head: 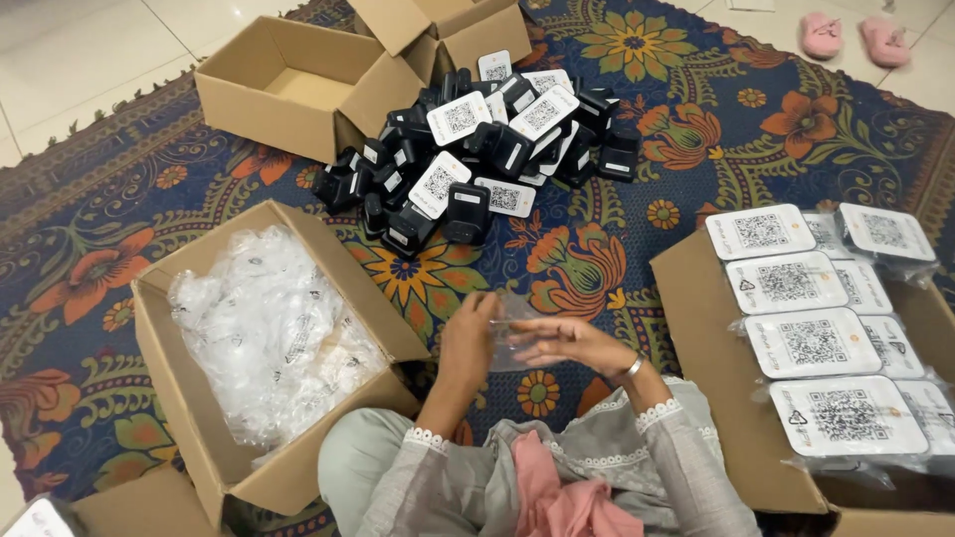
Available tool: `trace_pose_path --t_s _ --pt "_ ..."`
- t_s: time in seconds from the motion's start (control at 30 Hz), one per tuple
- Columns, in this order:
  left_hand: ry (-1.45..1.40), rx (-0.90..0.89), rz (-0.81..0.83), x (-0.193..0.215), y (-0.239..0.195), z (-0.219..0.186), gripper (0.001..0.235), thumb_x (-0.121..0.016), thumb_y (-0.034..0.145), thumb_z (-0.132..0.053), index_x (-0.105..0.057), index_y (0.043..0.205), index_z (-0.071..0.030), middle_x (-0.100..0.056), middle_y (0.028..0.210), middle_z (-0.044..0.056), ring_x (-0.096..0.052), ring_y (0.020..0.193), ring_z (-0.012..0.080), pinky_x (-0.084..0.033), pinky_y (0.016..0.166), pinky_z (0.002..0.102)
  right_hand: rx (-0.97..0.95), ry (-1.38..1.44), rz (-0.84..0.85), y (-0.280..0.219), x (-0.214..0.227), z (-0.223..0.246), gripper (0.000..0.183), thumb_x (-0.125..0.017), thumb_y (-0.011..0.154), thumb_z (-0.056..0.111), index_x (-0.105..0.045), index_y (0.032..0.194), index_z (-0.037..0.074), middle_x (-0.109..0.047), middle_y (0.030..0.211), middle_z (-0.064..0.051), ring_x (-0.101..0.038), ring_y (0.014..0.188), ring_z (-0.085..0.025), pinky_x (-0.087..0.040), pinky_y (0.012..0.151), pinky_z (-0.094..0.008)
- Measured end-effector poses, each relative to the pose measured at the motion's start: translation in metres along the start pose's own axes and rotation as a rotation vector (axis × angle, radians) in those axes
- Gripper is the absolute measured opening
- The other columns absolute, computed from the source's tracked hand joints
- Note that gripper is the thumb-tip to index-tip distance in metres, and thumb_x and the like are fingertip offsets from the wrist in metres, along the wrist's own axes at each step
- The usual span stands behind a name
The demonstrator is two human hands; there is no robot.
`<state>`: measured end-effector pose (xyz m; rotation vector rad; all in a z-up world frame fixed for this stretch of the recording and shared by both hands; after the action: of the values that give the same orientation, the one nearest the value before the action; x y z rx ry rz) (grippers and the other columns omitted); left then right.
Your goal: The person packs electronic devices with QR codes into plastic bags and then places them into cardboard boxes.
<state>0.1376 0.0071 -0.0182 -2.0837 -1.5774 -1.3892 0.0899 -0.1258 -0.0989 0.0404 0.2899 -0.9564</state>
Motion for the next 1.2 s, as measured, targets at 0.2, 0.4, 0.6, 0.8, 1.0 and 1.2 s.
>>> trace_pose_path --t_s 0.2,0.4,0.6,0.8,1.0,1.2 --pt "-0.314 0.187 -0.175 -0.002 0.005 0.113 0.027 -0.055 0.077 0.014 -0.074 0.085 -0.003 -0.074 0.105 0.014 -0.072 0.090 0.0321 -0.056 0.081 0.040 0.151 0.238 -0.382 0.022 0.071 0.000 0.051 -0.058 0.102 0.025 -0.050 0.144 -0.002 -0.061 0.141 -0.022 -0.064 0.127 -0.029 -0.055 0.106 -0.039" --pt "-0.350 0.283 -0.253 -0.004 0.004 0.166 0.028 -0.057 0.088 0.011 -0.078 0.100 -0.003 -0.073 0.115 0.017 -0.071 0.103 0.0324 -0.054 0.089 0.039 -0.027 0.225 -0.602 0.087 0.164 -0.095 0.038 -0.062 0.100 0.018 -0.059 0.133 -0.001 -0.070 0.125 -0.016 -0.072 0.110 -0.024 -0.061 0.095 -0.037" --pt "-0.435 0.358 -0.246 -0.026 0.010 0.174 0.031 -0.058 0.086 0.012 -0.079 0.099 -0.006 -0.072 0.119 0.015 -0.072 0.104 0.0316 -0.056 0.089 0.038 -0.080 -0.008 -0.774 0.213 0.306 -0.164 0.041 -0.063 0.100 0.017 -0.056 0.138 0.004 -0.076 0.103 -0.014 -0.074 0.080 -0.020 -0.063 0.067 -0.034" --pt "-0.447 0.378 -0.176 -0.045 0.010 0.177 0.041 -0.055 0.078 0.019 -0.080 0.099 -0.007 -0.070 0.121 0.016 -0.070 0.109 0.0342 -0.053 0.094 0.039 -0.165 0.017 -0.831 0.318 0.288 -0.073 0.076 -0.059 0.100 0.033 -0.011 0.158 0.027 -0.074 0.087 -0.025 -0.075 0.068 -0.035 -0.063 0.056 -0.042" --pt "-0.448 0.432 -0.151 -0.043 0.008 0.183 0.045 -0.052 0.073 0.021 -0.080 0.096 -0.006 -0.071 0.122 0.015 -0.069 0.113 0.0334 -0.053 0.097 0.039 -0.252 -0.056 -0.903 0.337 0.308 -0.098 0.060 -0.039 0.104 0.059 -0.042 0.138 0.009 -0.070 0.080 -0.030 -0.074 0.059 -0.038 -0.060 0.043 -0.045" --pt "-0.280 0.421 -0.050 -0.049 0.010 0.180 0.046 -0.054 0.069 0.021 -0.079 0.095 -0.006 -0.067 0.128 0.012 -0.061 0.121 0.0341 -0.049 0.100 0.042 -0.188 -0.301 -1.126 0.259 0.233 -0.050 0.044 -0.061 0.099 0.050 -0.055 0.105 0.007 -0.072 0.077 -0.023 -0.073 0.053 -0.037 -0.058 0.040 -0.044"
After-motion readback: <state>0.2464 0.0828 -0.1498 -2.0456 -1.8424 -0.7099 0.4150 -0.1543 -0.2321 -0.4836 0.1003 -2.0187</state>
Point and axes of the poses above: each hand's wrist, its own y-axis towards the middle knuckle, its own x-axis out of the back of the hand, z = x × y, the point moved 10 cm from there along y, towards the middle knuckle
